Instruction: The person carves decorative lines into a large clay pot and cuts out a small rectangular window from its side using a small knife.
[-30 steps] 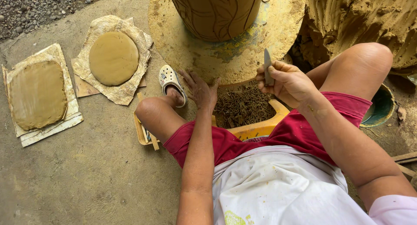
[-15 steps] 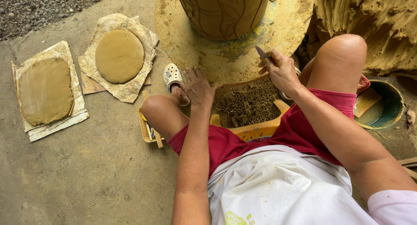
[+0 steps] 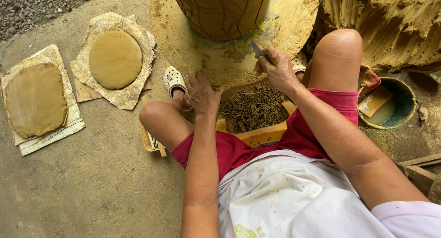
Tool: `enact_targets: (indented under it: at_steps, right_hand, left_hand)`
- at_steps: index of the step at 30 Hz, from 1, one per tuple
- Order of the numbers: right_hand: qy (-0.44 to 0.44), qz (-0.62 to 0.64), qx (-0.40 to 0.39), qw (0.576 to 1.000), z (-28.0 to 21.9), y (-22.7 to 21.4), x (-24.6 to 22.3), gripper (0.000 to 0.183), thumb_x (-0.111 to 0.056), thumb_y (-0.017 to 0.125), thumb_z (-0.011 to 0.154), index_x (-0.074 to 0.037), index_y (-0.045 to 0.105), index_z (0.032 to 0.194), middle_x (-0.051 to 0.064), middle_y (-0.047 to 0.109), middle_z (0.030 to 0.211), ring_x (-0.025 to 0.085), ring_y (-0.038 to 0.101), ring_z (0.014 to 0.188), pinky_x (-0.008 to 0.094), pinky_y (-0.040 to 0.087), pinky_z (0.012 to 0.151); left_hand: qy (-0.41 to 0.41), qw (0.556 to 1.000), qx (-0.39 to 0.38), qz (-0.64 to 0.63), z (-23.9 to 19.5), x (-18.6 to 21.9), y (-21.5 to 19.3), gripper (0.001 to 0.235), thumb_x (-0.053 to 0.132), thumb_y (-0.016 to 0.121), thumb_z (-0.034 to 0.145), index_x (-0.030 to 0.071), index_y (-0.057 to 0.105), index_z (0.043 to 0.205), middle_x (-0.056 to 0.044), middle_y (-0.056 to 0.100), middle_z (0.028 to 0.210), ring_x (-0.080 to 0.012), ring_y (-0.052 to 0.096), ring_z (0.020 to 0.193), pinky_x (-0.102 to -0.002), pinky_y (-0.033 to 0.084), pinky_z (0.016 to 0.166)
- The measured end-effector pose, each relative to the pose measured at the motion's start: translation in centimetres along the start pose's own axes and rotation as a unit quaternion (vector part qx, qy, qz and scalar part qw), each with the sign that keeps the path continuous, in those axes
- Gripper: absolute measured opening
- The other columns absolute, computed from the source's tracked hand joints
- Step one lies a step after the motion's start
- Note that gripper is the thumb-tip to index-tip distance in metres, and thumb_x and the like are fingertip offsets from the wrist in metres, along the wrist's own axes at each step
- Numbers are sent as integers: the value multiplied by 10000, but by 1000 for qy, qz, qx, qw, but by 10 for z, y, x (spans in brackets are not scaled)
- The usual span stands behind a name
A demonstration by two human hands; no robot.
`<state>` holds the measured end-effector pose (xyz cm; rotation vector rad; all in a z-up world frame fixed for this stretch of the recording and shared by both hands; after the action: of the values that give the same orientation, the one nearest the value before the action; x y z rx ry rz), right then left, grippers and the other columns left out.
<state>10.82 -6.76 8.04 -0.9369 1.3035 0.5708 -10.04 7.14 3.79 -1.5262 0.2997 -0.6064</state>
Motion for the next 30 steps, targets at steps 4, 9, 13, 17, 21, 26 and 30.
enact_targets:
  at_steps: [4, 9, 13, 17, 21, 26, 30]
  right_hand:
    - [25, 57, -9, 998, 2, 10, -2, 77, -97, 450, 1118, -45, 495, 1084, 75, 697, 905, 98, 707, 726, 296, 628, 602]
    - [22, -137, 21, 990, 1, 15, 2, 108, -128, 493, 1121, -38, 490, 1063, 84, 700, 732, 181, 635, 548, 367, 488, 500]
    - [-66, -178, 38, 981, 3, 17, 8, 150, -153, 501, 1117, -52, 512, 1008, 37, 690, 717, 144, 669, 578, 350, 510, 493]
    - [-41, -338, 37, 940, 17, 14, 8, 236, -215, 491, 1143, -43, 521, 984, 98, 534, 563, 215, 486, 444, 429, 385, 441]
    - [-73, -415, -59, 905, 45, 0, -1, 244, -194, 438, 1150, -50, 536, 978, 49, 492, 576, 187, 387, 435, 408, 353, 413]
    - [45, -389, -100, 915, 63, -25, 4, 152, -201, 446, 1069, -104, 537, 995, 29, 504, 619, 146, 389, 452, 370, 359, 382]
    - [25, -330, -12, 943, 57, -32, 25, 251, -190, 406, 1150, -43, 513, 977, 39, 496, 645, 131, 392, 475, 360, 357, 387]
  left_hand:
    - [-2, 999, -27, 37, 4, 2, 3, 1136, 684, 856, 660, 9, 415, 1459, -284, 396, 1483, -449, 385, 1395, -556, 439, 1075]
    - [13, 999, 8, 46, 1, 4, 3, 1156, 736, 839, 638, 7, 423, 1433, -294, 397, 1452, -472, 382, 1353, -588, 435, 1049]
    - [14, 999, 0, 49, 0, 10, -3, 1110, 745, 812, 659, 92, 439, 1476, -257, 449, 1423, -432, 430, 1320, -560, 457, 1038]
    - [27, 997, -9, 69, 1, 17, -10, 1101, 767, 803, 662, 122, 449, 1481, -255, 461, 1362, -436, 445, 1248, -567, 446, 983]
    - [27, 995, -72, 60, -3, 14, -9, 1017, 706, 790, 768, 182, 458, 1574, -205, 493, 1337, -413, 475, 1257, -541, 454, 1015]
    - [41, 994, 25, 98, -4, 20, -7, 993, 531, 905, 648, 192, 492, 1484, -195, 460, 1397, -398, 432, 1288, -536, 437, 968]
    - [53, 997, 38, 32, -7, 23, -5, 1034, 545, 919, 725, 73, 435, 1506, -256, 409, 1403, -433, 399, 1269, -606, 415, 993]
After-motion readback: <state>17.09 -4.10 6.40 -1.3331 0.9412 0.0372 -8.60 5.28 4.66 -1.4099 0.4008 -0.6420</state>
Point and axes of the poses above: each hand's wrist, its own z-axis towards the middle knuckle, its own y-axis out of the palm, x = y × z, the point moved 2 cm from there along z, towards the middle knuckle
